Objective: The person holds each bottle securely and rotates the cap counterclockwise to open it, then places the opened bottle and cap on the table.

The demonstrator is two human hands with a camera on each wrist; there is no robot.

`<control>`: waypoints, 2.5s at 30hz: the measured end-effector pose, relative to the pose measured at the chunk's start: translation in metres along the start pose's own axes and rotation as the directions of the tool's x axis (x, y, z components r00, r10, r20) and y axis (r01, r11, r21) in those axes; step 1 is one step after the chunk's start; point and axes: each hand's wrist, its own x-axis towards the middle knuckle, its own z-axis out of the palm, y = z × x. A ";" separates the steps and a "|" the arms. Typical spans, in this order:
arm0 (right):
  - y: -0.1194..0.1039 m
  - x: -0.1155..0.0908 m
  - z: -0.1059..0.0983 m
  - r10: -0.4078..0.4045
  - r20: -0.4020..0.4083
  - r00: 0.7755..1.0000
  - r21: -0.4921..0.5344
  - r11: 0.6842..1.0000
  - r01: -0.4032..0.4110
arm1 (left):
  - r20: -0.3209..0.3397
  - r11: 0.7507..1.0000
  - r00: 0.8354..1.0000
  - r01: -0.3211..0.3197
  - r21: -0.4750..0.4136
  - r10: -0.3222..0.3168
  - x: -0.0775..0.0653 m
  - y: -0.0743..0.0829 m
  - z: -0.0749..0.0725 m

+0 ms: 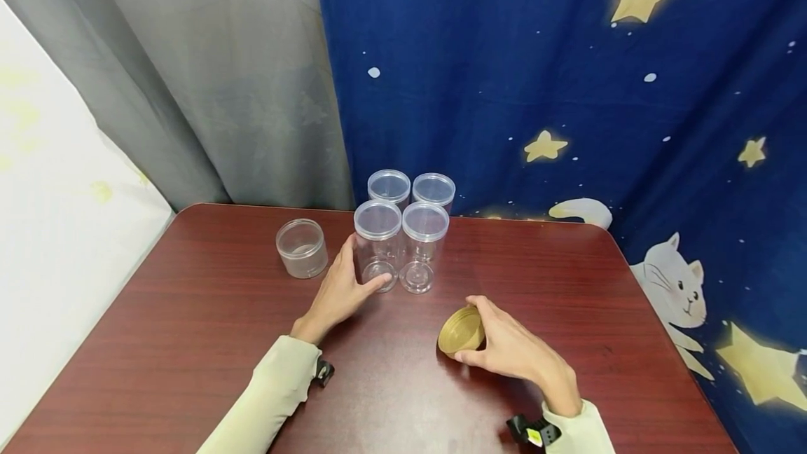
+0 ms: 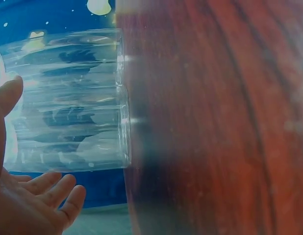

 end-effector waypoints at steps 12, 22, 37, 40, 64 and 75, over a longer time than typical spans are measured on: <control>0.003 -0.004 -0.003 -0.028 0.040 0.999 -0.013 1.000 0.028 | -0.004 0.999 1.000 -0.010 -0.033 0.010 0.002 0.001 0.000; 0.009 -0.005 -0.002 -0.056 0.058 0.997 -0.035 0.998 0.058 | -0.026 0.997 0.999 -0.046 -0.054 0.045 0.005 -0.001 0.001; 0.015 -0.002 0.007 -0.030 0.089 0.996 -0.034 0.999 0.033 | -0.025 0.995 0.999 -0.023 -0.098 0.020 0.008 -0.002 0.004; 0.016 -0.001 0.009 -0.027 0.093 0.995 -0.048 0.998 0.032 | -0.024 0.995 1.000 -0.022 -0.102 0.019 0.009 -0.002 0.004; 0.017 0.000 0.015 -0.062 0.087 0.994 -0.134 0.988 0.074 | -0.038 0.988 0.997 -0.065 -0.141 0.061 0.008 -0.002 0.002; 0.015 0.002 0.010 -0.068 0.095 0.993 -0.150 0.985 0.082 | 0.002 0.991 0.999 -0.033 -0.132 0.034 -0.004 0.002 -0.020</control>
